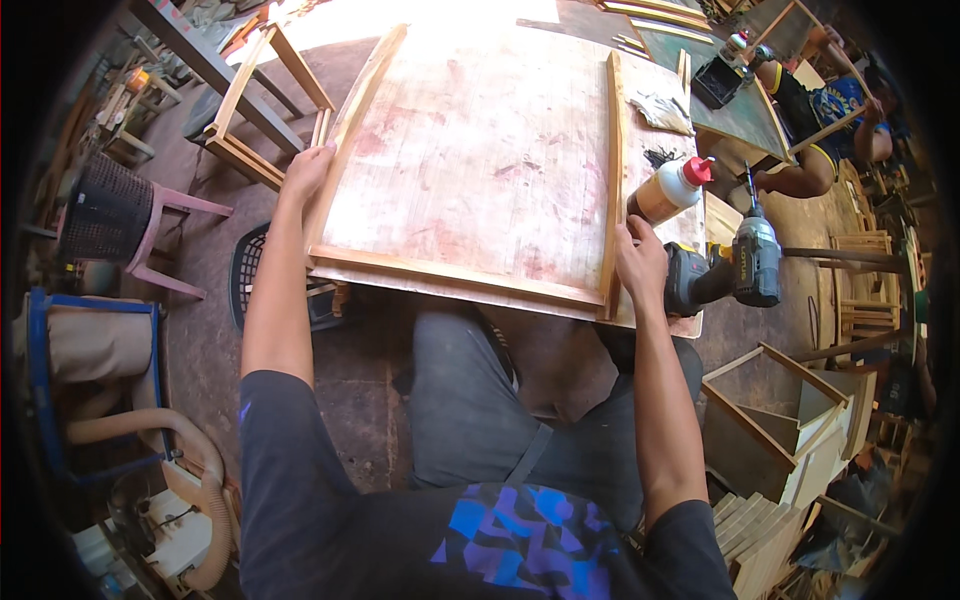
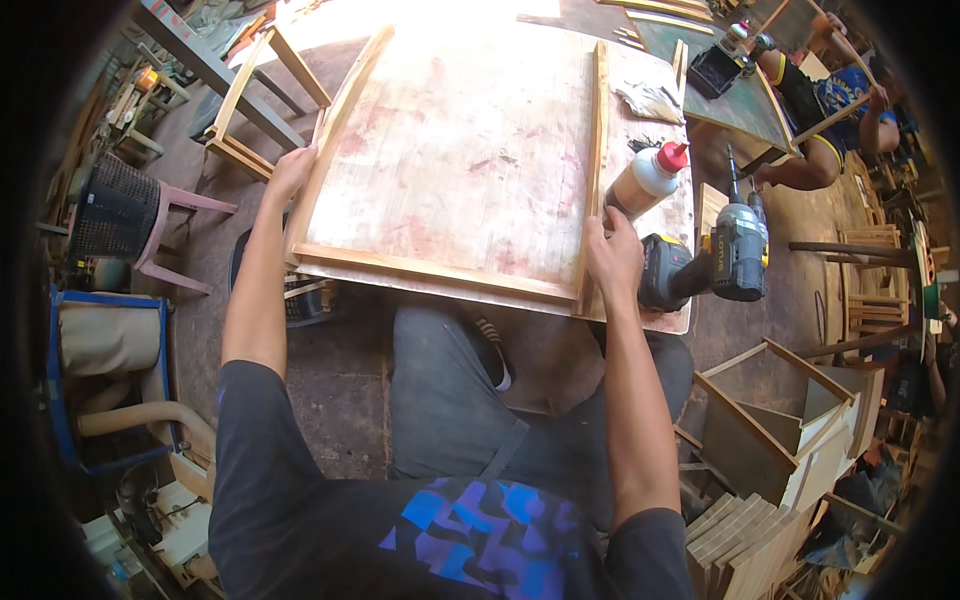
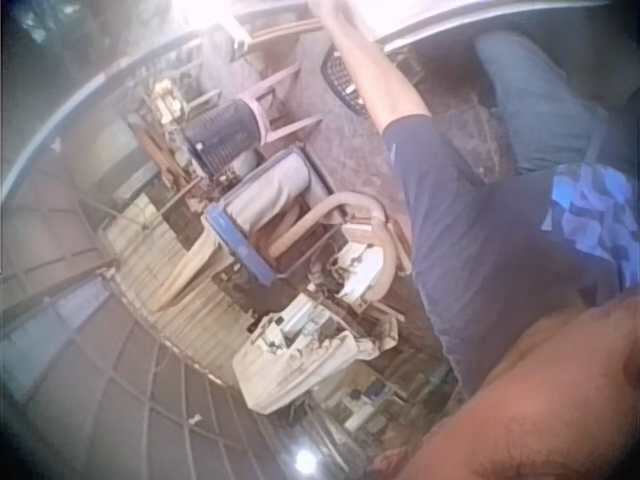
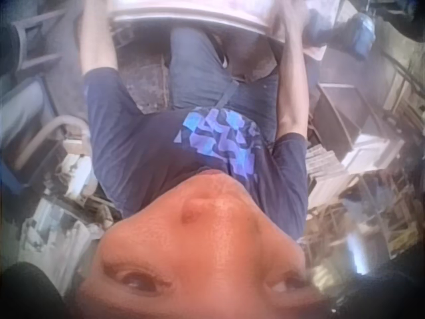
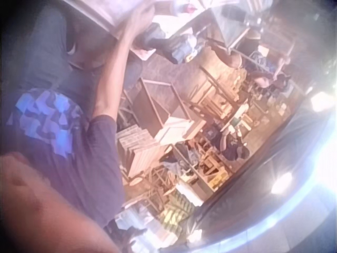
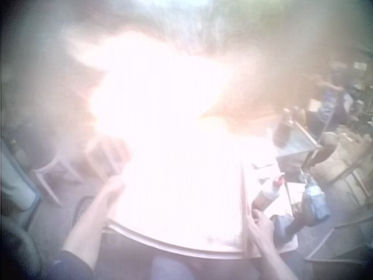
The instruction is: The person drills holes into wooden slats using a power drill, applies wood glue to the slats, fits the pieces together to form a frame, and drills into the joints with the power drill.
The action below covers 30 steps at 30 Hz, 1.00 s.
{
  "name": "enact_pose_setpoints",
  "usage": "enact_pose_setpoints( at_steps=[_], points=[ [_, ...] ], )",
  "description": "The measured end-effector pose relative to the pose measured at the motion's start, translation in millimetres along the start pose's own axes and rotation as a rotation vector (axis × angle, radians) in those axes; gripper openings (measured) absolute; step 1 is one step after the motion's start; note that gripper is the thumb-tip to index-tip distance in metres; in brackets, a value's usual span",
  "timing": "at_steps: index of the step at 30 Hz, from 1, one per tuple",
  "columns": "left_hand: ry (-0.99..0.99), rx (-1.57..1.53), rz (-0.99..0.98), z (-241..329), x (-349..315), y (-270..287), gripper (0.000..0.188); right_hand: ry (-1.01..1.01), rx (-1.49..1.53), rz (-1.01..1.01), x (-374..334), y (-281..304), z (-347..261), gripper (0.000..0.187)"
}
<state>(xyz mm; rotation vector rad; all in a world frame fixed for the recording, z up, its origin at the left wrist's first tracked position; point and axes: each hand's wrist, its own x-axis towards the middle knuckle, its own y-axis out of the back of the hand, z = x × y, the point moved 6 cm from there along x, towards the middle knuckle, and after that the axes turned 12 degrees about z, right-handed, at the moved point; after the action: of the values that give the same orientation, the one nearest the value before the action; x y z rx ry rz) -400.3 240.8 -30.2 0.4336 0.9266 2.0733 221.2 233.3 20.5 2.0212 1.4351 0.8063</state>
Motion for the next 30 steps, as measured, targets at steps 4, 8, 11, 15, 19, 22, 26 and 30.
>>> enact_pose_setpoints(
  at_steps=[4, 8, 11, 15, 19, 22, 26, 30],
  points=[
    [-0.065, 0.196, 0.06, 20, -24, -8, 0.065, 0.015, -0.078, -0.111, 0, -9, -10, 0.061],
    [-0.125, 0.233, 0.12, 40, -33, -4, 0.068, -0.011, -0.076, -0.099, 4, -26, -1, 0.061],
    [-0.04, 0.245, 0.148, 35, -34, -2, 0.065, -0.089, 0.019, -0.163, 3, -21, -4, 0.061],
    [-0.103, 0.323, 0.161, 42, -42, -7, 0.053, -0.033, -0.156, -0.14, 9, -24, 6, 0.052],
    [-0.131, 0.242, 0.185, 22, -20, 1, 0.048, -0.206, 0.309, -0.132, 16, -45, 30, 0.04],
    [-0.017, -0.04, 0.062, 16, -28, 7, 0.054, -0.445, 0.641, -0.276, 10, -44, 10, 0.023],
    [0.207, -0.223, -0.025, 41, -51, 27, 0.071, -0.595, 0.69, -0.271, -1, -35, -8, 0.054],
    [0.142, -0.094, 0.077, 46, -60, 42, 0.078, -0.571, 0.63, -0.327, -2, -32, -14, 0.06]
  ],
)
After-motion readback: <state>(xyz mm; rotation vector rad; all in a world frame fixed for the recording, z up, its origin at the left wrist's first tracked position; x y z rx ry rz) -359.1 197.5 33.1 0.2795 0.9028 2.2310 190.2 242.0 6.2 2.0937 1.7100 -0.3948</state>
